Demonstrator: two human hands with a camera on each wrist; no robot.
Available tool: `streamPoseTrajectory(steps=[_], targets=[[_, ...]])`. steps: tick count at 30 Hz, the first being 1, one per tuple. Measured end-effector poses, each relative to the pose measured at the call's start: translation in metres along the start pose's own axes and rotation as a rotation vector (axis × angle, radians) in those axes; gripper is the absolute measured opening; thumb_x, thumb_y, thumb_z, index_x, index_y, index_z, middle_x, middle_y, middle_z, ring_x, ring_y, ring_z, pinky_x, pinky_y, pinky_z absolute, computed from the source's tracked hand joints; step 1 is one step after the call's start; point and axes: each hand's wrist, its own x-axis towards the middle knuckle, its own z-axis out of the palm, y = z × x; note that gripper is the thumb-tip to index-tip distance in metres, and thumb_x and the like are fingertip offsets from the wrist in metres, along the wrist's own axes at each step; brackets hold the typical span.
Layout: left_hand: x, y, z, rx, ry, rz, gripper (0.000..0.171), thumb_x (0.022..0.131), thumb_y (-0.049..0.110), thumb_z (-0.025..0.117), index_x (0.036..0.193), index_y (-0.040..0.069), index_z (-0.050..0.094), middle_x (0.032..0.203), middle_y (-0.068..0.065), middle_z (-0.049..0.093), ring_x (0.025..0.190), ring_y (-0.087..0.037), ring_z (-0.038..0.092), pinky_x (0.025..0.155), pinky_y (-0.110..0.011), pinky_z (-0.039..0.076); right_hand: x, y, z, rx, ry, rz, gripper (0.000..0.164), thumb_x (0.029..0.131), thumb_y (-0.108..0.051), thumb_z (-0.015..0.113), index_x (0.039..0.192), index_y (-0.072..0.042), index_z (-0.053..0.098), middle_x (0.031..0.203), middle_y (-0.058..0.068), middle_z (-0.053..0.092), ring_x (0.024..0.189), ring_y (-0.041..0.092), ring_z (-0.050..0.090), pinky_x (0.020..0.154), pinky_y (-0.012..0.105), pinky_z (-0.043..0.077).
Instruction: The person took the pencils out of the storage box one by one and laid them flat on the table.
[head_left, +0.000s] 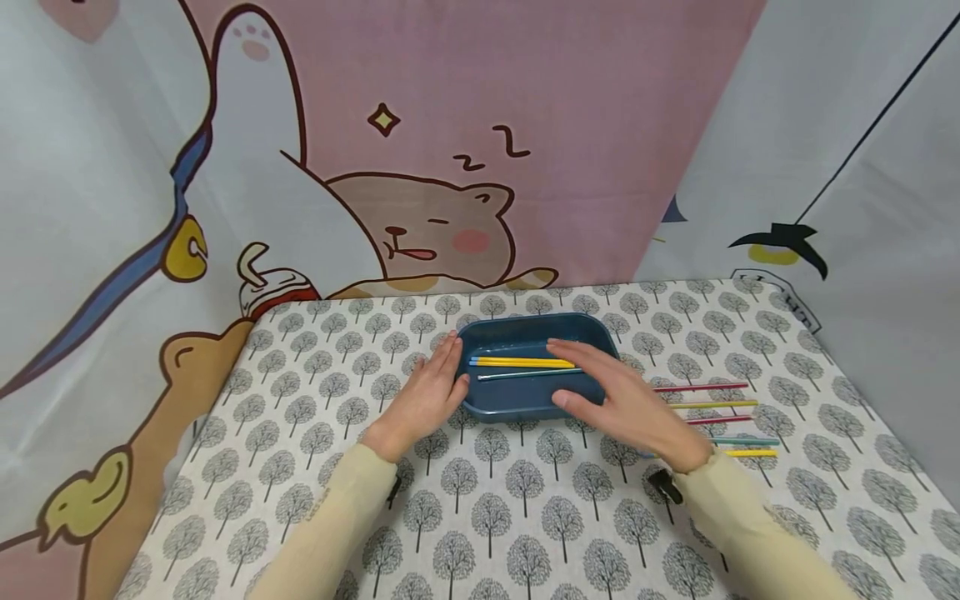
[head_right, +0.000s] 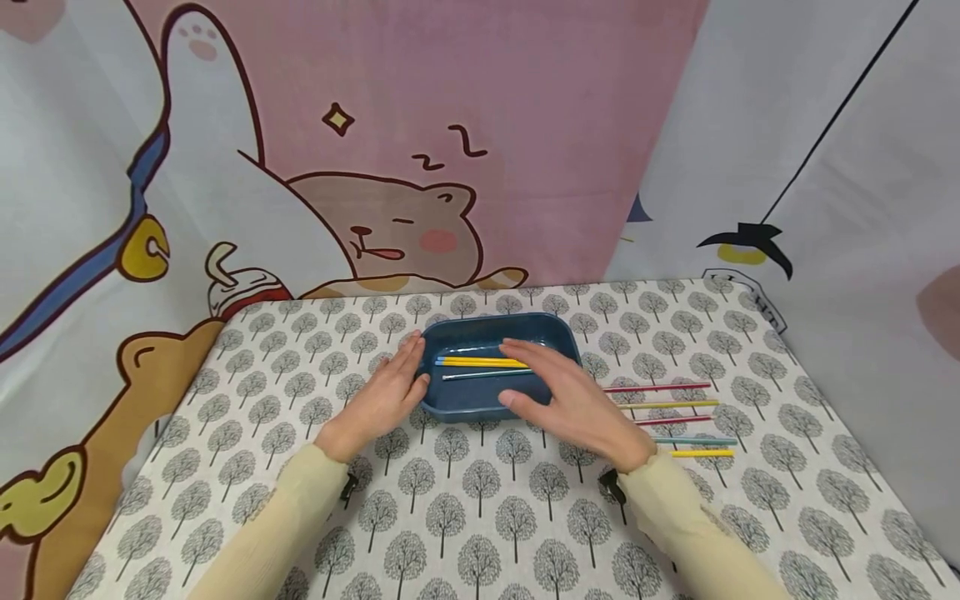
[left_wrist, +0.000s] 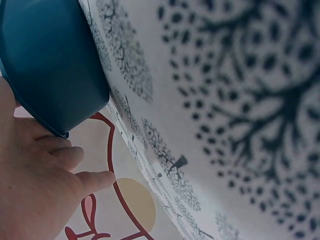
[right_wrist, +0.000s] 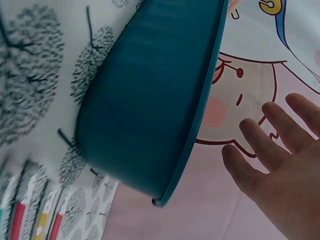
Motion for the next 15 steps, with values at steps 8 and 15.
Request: streamPoseTrajectory(steps=[8, 15], targets=[[0.000, 0.000, 0.000, 0.009, -0.004, 0.002, 0.065, 0.112, 0.033, 0.040, 0.163, -0.001, 0.020, 0.172, -0.012, 0.009, 0.157, -0.034, 0.019, 0.120, -0.063, 0.025, 0.026, 0.000, 0.006, 0.011, -0.041, 0.000, 0.066, 0.098, -0.050, 0.069, 0.156, -0.027, 0.048, 0.161, -0.003, 0.044, 0.146, 0.028, 0.043, 0.112, 0.060, 0.042], [0.000, 0.001, 0.000, 0.012, -0.001, -0.002, 0.065, 0.111, 0.032, 0.042, 0.163, -0.001, 0.021, 0.172, -0.013, 0.009, 0.157, -0.034, 0.019, 0.120, -0.063, 0.025, 0.047, 0.005, 0.015, 0.019, -0.056, -0.028, 0.064, 0.098, -0.047, 0.070, 0.152, -0.015, 0.054, 0.154, 0.003, 0.052, 0.142, 0.026, 0.048, 0.113, 0.053, 0.044]])
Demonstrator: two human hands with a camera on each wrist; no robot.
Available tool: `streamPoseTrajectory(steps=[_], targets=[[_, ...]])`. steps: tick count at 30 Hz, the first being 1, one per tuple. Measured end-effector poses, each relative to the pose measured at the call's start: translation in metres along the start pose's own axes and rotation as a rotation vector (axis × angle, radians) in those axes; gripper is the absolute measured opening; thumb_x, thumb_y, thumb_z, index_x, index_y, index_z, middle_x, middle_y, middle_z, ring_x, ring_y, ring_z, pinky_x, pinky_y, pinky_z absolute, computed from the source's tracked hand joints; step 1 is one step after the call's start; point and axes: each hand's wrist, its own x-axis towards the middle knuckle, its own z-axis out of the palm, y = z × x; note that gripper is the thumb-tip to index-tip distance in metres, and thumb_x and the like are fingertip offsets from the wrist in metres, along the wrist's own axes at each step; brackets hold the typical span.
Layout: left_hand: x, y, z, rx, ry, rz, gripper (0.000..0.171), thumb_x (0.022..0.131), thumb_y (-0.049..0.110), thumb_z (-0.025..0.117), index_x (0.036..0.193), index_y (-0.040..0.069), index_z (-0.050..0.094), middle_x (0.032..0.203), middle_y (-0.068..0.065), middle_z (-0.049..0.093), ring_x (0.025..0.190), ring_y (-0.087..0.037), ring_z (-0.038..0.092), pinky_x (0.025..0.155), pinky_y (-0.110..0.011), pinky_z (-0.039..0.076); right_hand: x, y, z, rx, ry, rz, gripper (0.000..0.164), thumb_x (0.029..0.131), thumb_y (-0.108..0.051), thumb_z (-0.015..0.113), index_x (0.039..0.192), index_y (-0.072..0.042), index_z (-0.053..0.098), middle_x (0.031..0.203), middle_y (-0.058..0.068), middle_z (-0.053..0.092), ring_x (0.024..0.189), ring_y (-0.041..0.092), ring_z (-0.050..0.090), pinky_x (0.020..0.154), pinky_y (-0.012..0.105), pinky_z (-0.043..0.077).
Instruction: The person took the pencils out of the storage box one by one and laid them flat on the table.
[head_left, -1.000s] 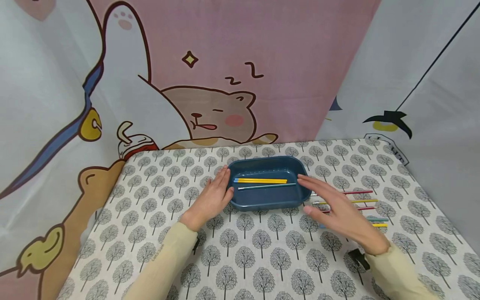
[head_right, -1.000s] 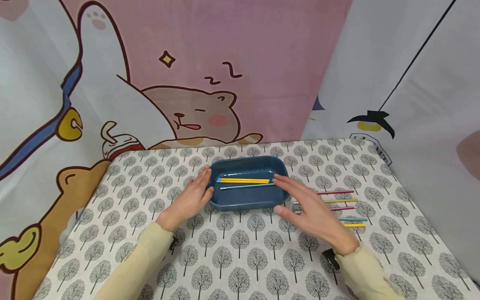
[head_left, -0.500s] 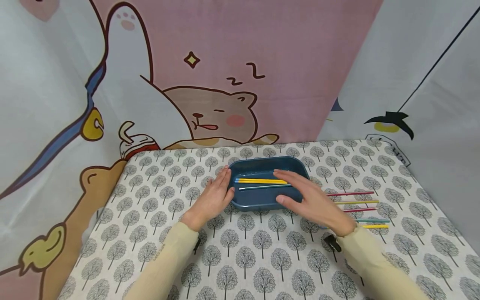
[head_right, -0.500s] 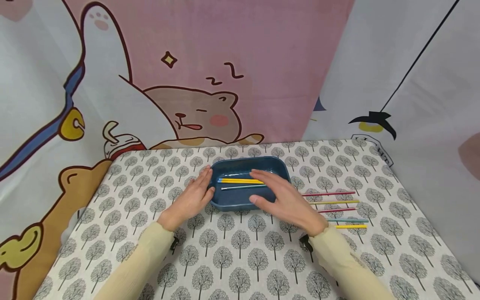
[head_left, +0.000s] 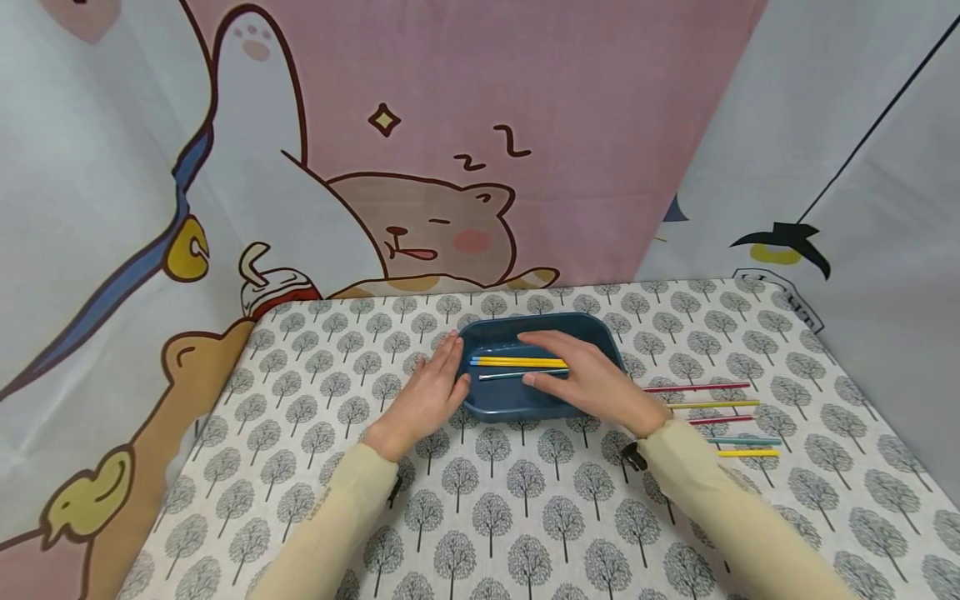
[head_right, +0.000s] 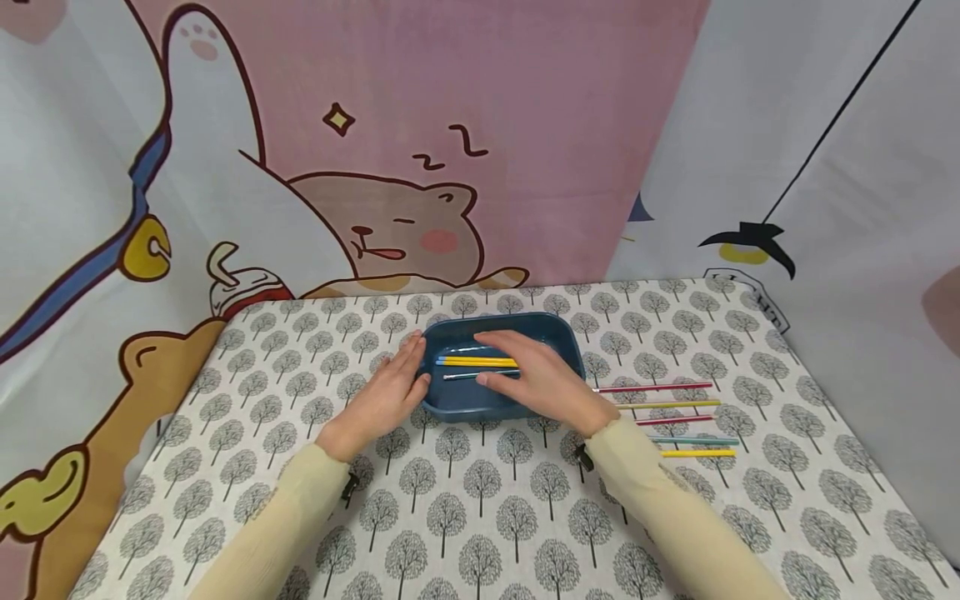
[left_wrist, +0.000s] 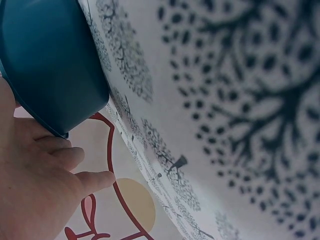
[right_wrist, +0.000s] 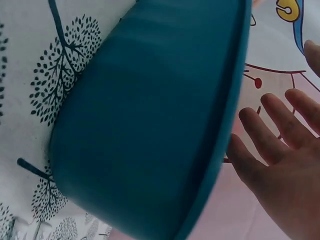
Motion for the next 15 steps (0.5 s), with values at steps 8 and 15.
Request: streamPoseTrajectory(steps=[8, 15], targets=[[0.000, 0.000, 0.000, -0.011, 0.003, -0.001, 0.065, 0.111, 0.032, 0.043, 0.163, -0.002, 0.022, 0.172, -0.015, 0.012, 0.157, -0.034, 0.021, 0.120, -0.063, 0.025, 0.018, 0.008, 0.010, -0.033, -0.031, 0.020, 0.059, 0.099, -0.041, 0.070, 0.150, -0.014, 0.056, 0.151, 0.006, 0.056, 0.137, 0.027, 0.054, 0.111, 0.051, 0.047], [0.001, -0.001, 0.001, -0.011, 0.004, -0.004, 0.064, 0.111, 0.032, 0.043, 0.163, -0.001, 0.022, 0.172, -0.017, 0.016, 0.157, -0.034, 0.021, 0.120, -0.064, 0.026, 0.029, 0.013, 0.021, -0.030, -0.063, 0.044, 0.056, 0.099, -0.035, 0.073, 0.148, -0.012, 0.058, 0.149, 0.007, 0.057, 0.136, 0.027, 0.055, 0.111, 0.052, 0.046]])
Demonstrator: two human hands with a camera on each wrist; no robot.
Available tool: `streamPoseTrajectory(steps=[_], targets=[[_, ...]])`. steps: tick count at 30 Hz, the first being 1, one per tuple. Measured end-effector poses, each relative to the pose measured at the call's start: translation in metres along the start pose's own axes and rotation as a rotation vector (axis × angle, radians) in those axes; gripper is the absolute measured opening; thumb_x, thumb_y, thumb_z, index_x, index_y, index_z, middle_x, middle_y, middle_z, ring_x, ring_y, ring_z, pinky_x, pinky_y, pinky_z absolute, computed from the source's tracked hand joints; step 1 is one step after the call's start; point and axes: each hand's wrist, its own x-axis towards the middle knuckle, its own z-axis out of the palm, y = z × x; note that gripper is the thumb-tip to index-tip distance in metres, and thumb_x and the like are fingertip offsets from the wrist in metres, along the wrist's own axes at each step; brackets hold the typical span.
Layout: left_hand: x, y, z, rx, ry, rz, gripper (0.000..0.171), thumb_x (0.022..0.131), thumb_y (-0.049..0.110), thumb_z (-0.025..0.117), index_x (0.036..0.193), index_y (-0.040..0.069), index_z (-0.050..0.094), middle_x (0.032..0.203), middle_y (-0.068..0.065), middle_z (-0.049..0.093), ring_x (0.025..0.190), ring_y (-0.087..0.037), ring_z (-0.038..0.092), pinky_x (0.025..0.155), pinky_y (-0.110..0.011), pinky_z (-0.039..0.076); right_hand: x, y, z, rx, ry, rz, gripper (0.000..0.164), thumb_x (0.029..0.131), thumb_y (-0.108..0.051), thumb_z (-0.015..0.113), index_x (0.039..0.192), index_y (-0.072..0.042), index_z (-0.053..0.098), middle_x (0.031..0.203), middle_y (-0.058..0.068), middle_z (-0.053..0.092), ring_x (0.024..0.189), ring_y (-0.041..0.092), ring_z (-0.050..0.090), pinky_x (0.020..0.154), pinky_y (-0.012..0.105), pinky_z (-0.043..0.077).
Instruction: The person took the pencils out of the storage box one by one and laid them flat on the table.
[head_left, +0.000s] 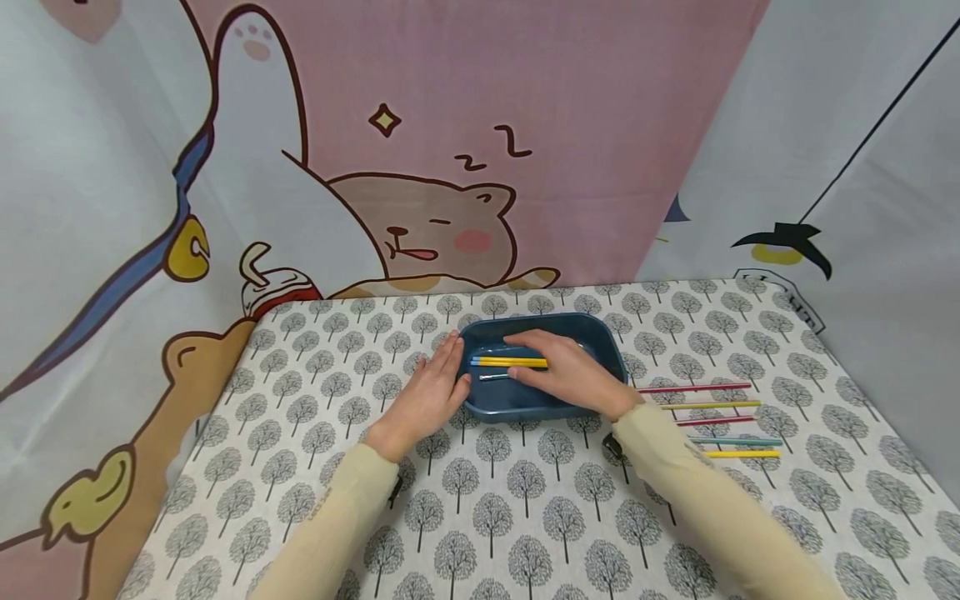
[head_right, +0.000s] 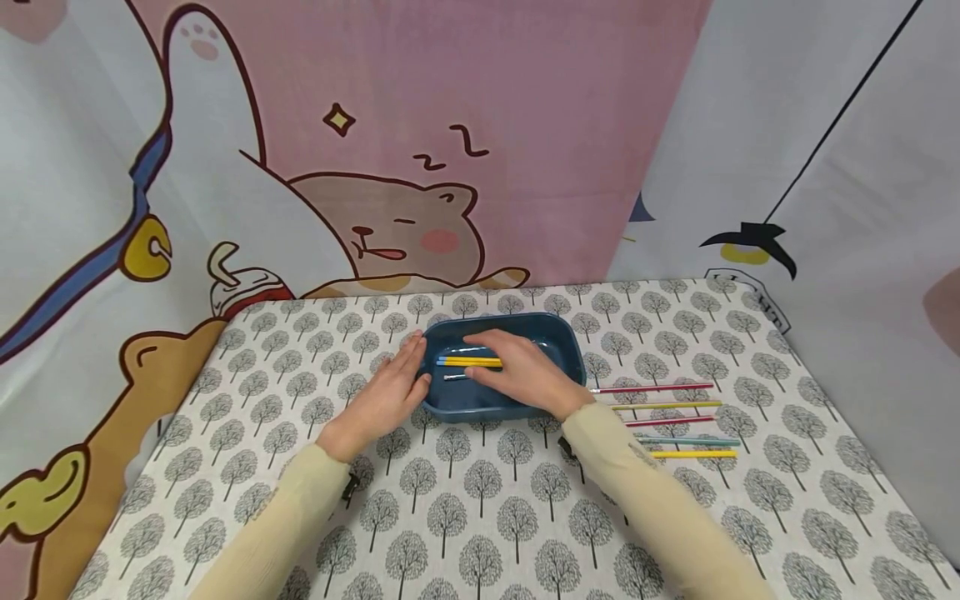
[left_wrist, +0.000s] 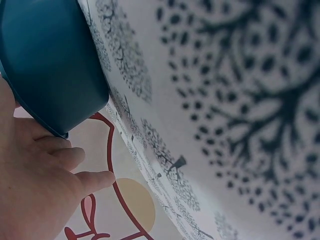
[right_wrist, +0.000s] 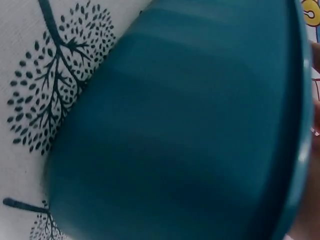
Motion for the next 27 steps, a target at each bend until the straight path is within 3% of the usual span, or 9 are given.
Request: streamPoseTrajectory(steps=[16, 27], targets=[[-0.001, 0.001, -0.001, -0.005, 0.000, -0.006, 0.064, 0.111, 0.031, 0.044, 0.163, -0.001, 0.023, 0.172, -0.016, 0.016, 0.156, -0.035, 0.022, 0.120, -0.063, 0.026, 0.020, 0.005, 0.021, -0.100, -0.126, 0.013, 0.053, 0.096, -0.027, 0.077, 0.144, -0.007, 0.062, 0.139, 0.010, 0.065, 0.125, 0.027, 0.062, 0.106, 0.048, 0.051], [0.000, -0.001, 0.001, 0.000, -0.005, -0.007, 0.064, 0.111, 0.031, 0.043, 0.163, -0.001, 0.023, 0.172, -0.016, 0.017, 0.157, -0.034, 0.021, 0.120, -0.063, 0.027, 0.027, 0.009, 0.023, -0.076, -0.160, -0.004, 0.046, 0.096, -0.019, 0.077, 0.138, -0.003, 0.066, 0.131, 0.010, 0.069, 0.117, 0.026, 0.067, 0.101, 0.043, 0.055]])
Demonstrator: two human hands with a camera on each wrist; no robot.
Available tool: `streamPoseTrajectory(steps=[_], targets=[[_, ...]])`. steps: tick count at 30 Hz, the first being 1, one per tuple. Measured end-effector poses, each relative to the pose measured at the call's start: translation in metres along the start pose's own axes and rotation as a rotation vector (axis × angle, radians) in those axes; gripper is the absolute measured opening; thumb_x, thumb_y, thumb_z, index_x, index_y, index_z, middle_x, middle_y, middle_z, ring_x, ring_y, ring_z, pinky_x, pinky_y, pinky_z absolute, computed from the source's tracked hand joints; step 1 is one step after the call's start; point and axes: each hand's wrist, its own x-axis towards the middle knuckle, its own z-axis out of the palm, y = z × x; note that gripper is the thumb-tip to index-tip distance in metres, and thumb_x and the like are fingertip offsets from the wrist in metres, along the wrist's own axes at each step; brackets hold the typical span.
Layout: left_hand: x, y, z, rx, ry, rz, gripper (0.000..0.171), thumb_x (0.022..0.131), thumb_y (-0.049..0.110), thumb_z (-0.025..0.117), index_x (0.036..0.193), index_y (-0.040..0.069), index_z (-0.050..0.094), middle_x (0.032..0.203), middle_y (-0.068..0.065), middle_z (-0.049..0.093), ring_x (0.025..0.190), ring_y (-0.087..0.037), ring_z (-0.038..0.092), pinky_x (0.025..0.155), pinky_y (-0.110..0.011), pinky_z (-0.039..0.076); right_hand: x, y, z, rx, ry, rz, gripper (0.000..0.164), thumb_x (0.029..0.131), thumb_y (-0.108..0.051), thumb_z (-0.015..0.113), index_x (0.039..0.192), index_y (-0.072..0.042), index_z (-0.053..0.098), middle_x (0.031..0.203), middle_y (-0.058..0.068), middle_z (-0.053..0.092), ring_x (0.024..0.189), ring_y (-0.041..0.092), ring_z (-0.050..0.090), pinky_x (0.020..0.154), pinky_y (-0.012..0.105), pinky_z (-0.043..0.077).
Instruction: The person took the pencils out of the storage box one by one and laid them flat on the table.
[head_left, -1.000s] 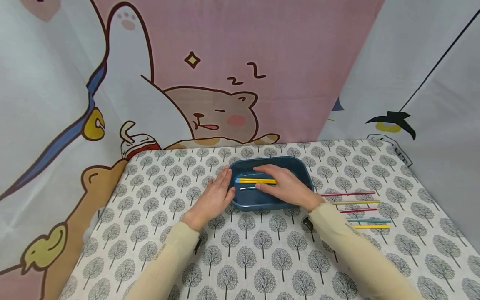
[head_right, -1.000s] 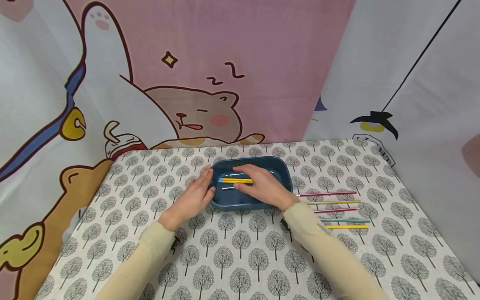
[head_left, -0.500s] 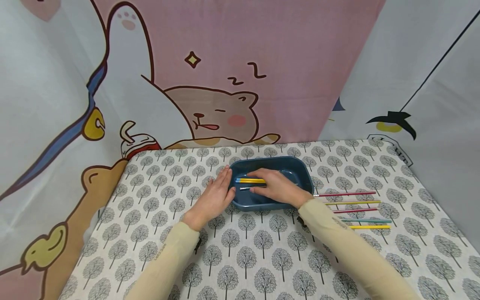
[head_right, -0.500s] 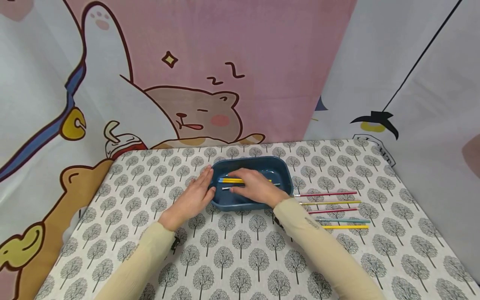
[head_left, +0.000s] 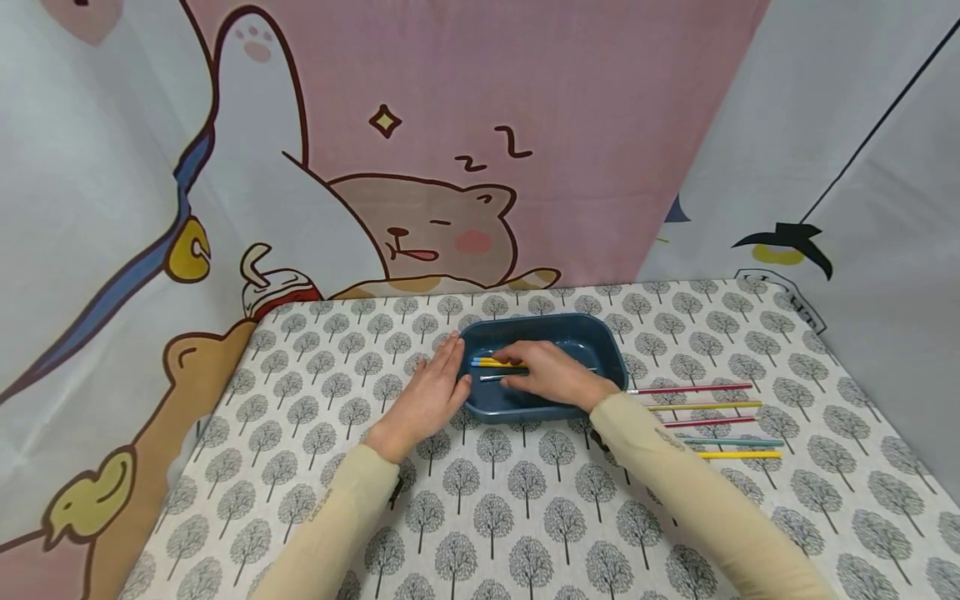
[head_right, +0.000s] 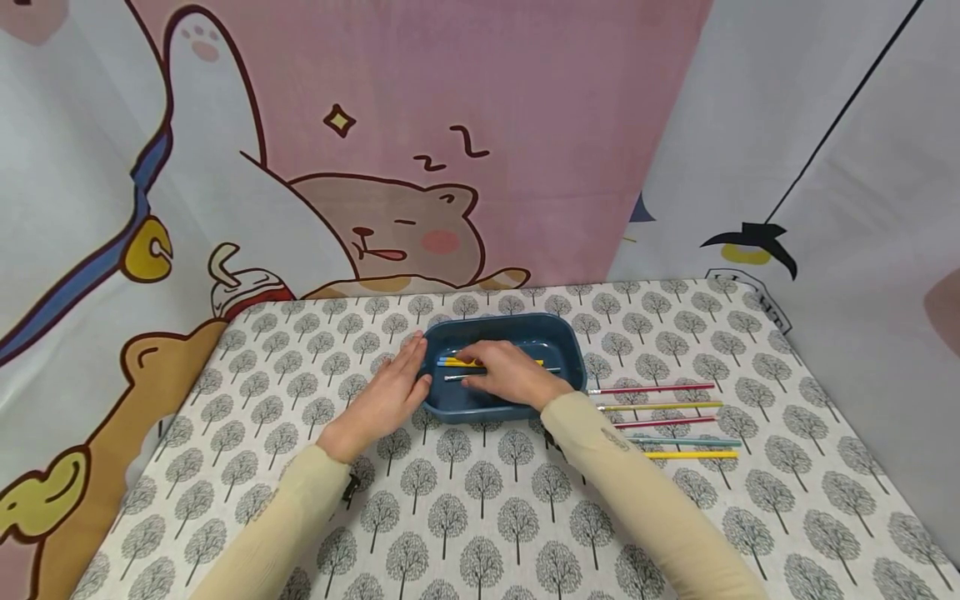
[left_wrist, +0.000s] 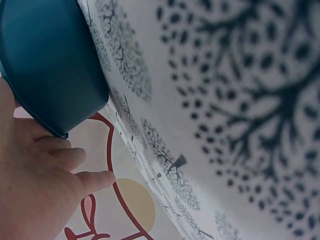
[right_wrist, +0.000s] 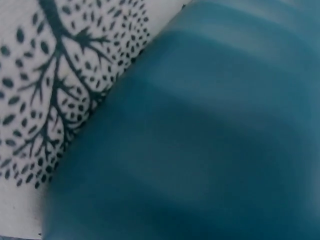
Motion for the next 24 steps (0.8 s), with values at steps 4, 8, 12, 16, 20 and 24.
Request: streamPoseTrajectory(steps=[4, 8, 12, 16, 20, 24], targets=[[-0.0002, 0.0008, -0.0004, -0.001, -0.004, -0.001, 0.064, 0.111, 0.031, 0.043, 0.163, 0.000, 0.023, 0.172, -0.016, 0.016, 0.157, -0.033, 0.020, 0.121, -0.063, 0.026, 0.0012, 0.0038, -0.0003, -0.011, -0.015, 0.006, 0.044, 0.096, -0.019, 0.076, 0.136, -0.003, 0.067, 0.130, 0.009, 0.070, 0.115, 0.025, 0.068, 0.099, 0.041, 0.056], [-0.0007, 0.0017, -0.0014, -0.003, -0.010, -0.002, 0.064, 0.111, 0.032, 0.042, 0.163, -0.001, 0.022, 0.172, -0.015, 0.014, 0.157, -0.033, 0.020, 0.121, -0.062, 0.026, 0.0014, 0.0073, 0.0003, -0.020, -0.021, 0.005, 0.042, 0.096, -0.020, 0.076, 0.134, -0.004, 0.068, 0.129, 0.010, 0.070, 0.114, 0.024, 0.069, 0.098, 0.041, 0.057], [-0.0009, 0.0016, -0.0015, -0.010, -0.009, 0.001, 0.064, 0.111, 0.031, 0.042, 0.163, -0.001, 0.022, 0.172, -0.016, 0.015, 0.157, -0.034, 0.020, 0.121, -0.063, 0.026, 0.0022, 0.0095, 0.0010, -0.026, -0.017, -0.007, 0.039, 0.096, -0.019, 0.077, 0.132, -0.005, 0.070, 0.127, 0.010, 0.071, 0.113, 0.024, 0.070, 0.097, 0.041, 0.057], [-0.0012, 0.0012, -0.0014, -0.004, -0.009, 0.001, 0.064, 0.111, 0.031, 0.042, 0.163, -0.001, 0.022, 0.172, -0.015, 0.014, 0.157, -0.035, 0.020, 0.121, -0.063, 0.026, 0.0035, 0.0101, 0.0016, -0.030, -0.016, -0.023, 0.037, 0.096, -0.018, 0.076, 0.130, -0.005, 0.072, 0.125, 0.009, 0.072, 0.112, 0.023, 0.070, 0.098, 0.041, 0.056], [-0.0013, 0.0016, -0.0014, -0.002, -0.005, 0.003, 0.064, 0.111, 0.031, 0.042, 0.163, -0.001, 0.022, 0.172, -0.016, 0.016, 0.156, -0.035, 0.021, 0.120, -0.063, 0.027, 0.0038, 0.0092, 0.0017, -0.034, -0.024, -0.027, 0.035, 0.096, -0.018, 0.076, 0.129, -0.006, 0.072, 0.125, 0.008, 0.072, 0.115, 0.023, 0.069, 0.100, 0.041, 0.055], [-0.0011, 0.0018, -0.0014, -0.004, -0.002, 0.005, 0.064, 0.111, 0.031, 0.042, 0.163, -0.001, 0.022, 0.171, -0.017, 0.017, 0.156, -0.035, 0.022, 0.120, -0.063, 0.027, 0.0036, 0.0082, 0.0020, -0.048, -0.041, -0.018, 0.034, 0.096, -0.018, 0.076, 0.128, -0.007, 0.073, 0.126, 0.007, 0.072, 0.118, 0.023, 0.067, 0.103, 0.042, 0.054]])
